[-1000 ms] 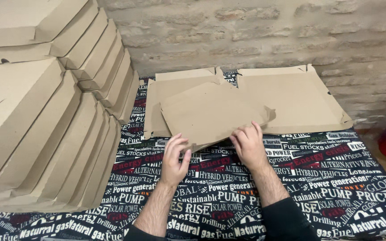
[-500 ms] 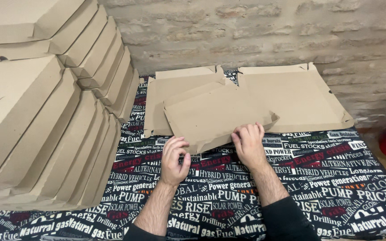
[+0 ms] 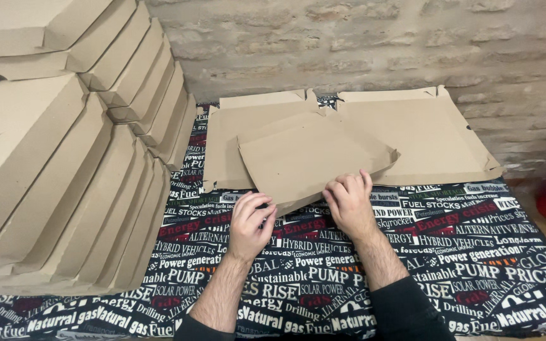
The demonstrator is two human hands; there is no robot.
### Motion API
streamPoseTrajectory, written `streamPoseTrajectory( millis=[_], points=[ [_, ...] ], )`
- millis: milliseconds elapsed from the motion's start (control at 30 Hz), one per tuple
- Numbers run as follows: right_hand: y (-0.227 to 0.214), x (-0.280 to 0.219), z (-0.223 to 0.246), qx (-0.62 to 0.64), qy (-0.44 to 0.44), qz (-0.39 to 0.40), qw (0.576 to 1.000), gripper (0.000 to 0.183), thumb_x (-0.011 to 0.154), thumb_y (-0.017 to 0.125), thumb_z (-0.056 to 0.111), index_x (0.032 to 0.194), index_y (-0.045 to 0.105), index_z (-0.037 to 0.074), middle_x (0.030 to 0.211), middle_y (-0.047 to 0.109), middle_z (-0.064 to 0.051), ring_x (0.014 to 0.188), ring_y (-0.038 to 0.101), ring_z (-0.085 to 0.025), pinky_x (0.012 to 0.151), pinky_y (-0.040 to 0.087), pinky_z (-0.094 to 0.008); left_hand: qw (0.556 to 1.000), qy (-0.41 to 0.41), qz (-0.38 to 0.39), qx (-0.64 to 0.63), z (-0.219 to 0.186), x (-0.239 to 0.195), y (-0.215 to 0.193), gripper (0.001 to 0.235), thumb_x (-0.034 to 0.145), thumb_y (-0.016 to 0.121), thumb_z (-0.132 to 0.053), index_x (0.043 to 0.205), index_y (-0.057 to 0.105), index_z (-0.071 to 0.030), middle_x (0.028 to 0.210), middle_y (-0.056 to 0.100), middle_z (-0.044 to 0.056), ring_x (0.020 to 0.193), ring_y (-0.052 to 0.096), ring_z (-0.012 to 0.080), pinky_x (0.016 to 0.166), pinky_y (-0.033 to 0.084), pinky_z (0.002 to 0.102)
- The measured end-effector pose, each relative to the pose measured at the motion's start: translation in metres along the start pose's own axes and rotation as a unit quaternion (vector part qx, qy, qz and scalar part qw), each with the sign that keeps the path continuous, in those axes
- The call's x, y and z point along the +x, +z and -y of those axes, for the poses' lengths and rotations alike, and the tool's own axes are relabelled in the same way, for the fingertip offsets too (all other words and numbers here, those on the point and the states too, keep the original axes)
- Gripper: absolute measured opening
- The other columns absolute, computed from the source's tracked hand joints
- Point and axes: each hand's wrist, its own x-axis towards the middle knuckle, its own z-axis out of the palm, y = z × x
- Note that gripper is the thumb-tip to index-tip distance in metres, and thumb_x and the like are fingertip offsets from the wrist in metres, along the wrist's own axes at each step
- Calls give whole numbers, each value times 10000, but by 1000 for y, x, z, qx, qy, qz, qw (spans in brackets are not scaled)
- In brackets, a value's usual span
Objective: The person assembles flat cardboard pizza boxes by folding the side flaps and locking the tabs. They repeat this process for several boxes, stacking the completed ones on the left side of the table.
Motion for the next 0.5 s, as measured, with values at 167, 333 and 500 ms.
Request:
streamPoseTrajectory(
  millis=[167,333,500],
  points=[
    [6,-3,0,-10,-13,-1,1000,141,1129,737,372,1150,723,234,1123,639,-8,1148,660,-249,1325,318,-625,1000,-5,8,4,4,-5,2,105,944,912,-101,1046,887,-112,1154,852,52,1158,808,330,1140,595,571],
    [5,-2,7,-1,-10,4,1000,143,1131,732,376,1129,725,233,1117,637,-6,1154,663,-247,1327,322,-621,998,-58,19,-27,10,-9,9,272,987,896,-169,1232,837,-68,1235,826,113,1241,774,393,1158,583,604],
    [16,-7,3,-14,13,-26,999,220,1069,810,423,1174,756,238,1167,637,-5,1256,636,-253,1328,305,-630,990,-120,56,-53,0,4,2,158,1014,857,-112,1126,780,-30,1343,752,191,1421,639,537,1199,503,713]
  ],
)
